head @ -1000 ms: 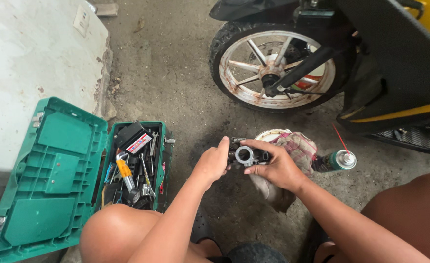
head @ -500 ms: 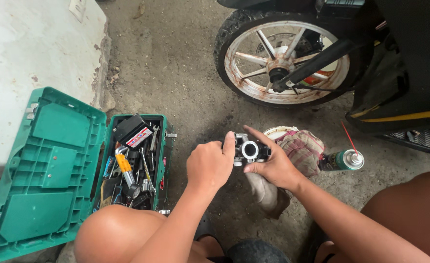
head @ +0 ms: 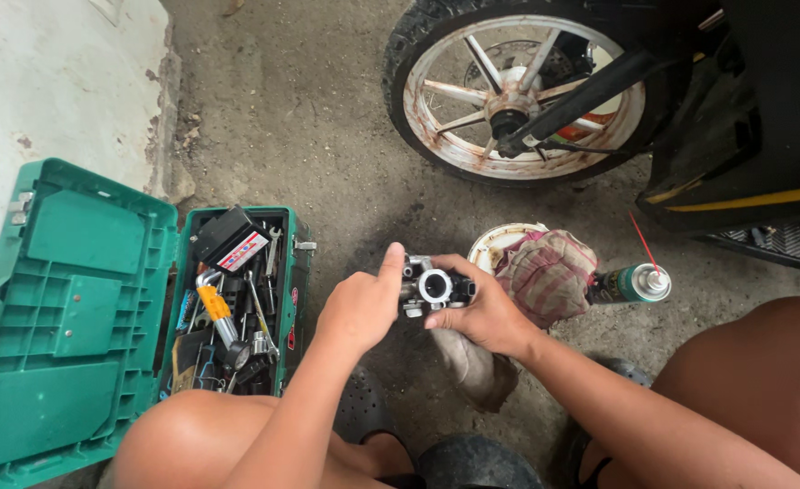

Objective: The person cleans a motorcycle carburetor by spraying it with cleaner and wiping the internal and external surfaces with a cloth.

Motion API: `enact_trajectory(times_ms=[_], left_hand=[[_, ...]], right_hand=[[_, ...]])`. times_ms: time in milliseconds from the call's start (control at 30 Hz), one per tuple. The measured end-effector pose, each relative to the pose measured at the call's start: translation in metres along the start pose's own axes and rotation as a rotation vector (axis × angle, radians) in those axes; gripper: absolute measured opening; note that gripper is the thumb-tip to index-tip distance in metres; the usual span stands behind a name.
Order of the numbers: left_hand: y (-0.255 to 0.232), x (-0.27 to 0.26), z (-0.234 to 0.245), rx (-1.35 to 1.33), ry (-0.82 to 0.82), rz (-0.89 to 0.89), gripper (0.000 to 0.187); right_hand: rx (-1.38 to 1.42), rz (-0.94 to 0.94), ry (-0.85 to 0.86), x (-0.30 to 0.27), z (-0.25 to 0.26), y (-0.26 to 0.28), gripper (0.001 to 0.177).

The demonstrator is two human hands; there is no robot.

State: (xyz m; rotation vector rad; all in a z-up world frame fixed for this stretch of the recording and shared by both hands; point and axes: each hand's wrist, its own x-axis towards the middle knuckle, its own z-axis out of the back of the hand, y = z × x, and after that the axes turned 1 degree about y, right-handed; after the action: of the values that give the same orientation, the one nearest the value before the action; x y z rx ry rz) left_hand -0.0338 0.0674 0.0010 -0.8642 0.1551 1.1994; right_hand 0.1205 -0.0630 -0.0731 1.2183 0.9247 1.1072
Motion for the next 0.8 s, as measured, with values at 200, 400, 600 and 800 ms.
enact_trajectory(times_ms=[200, 400, 600, 800], left_hand=[[0.009, 0.007, -0.005, -0.245, 0.149, 0.12, 0.099], [-0.002, -0.012, 0.002, 0.117, -0.097, -0.03, 0.087], [-0.014, -0.024, 0.017, 0.194, -0.095, -0.067, 0.085], [-0.009, -0.024, 0.025, -0.213, -0.212, -0.686, 0.053]], right_hand=[[0.236, -0.039, 0.072, 0.002, -0.005, -0.006, 0.071], [0.419, -0.134, 0.169, 0.002, -0.005, -0.008, 0.061], [0.399, -0.182, 0.136, 0.006, 0.0, -0.011, 0.059], [0.658, -0.454, 0.168, 0.013, 0.013, -0.024, 0.054]])
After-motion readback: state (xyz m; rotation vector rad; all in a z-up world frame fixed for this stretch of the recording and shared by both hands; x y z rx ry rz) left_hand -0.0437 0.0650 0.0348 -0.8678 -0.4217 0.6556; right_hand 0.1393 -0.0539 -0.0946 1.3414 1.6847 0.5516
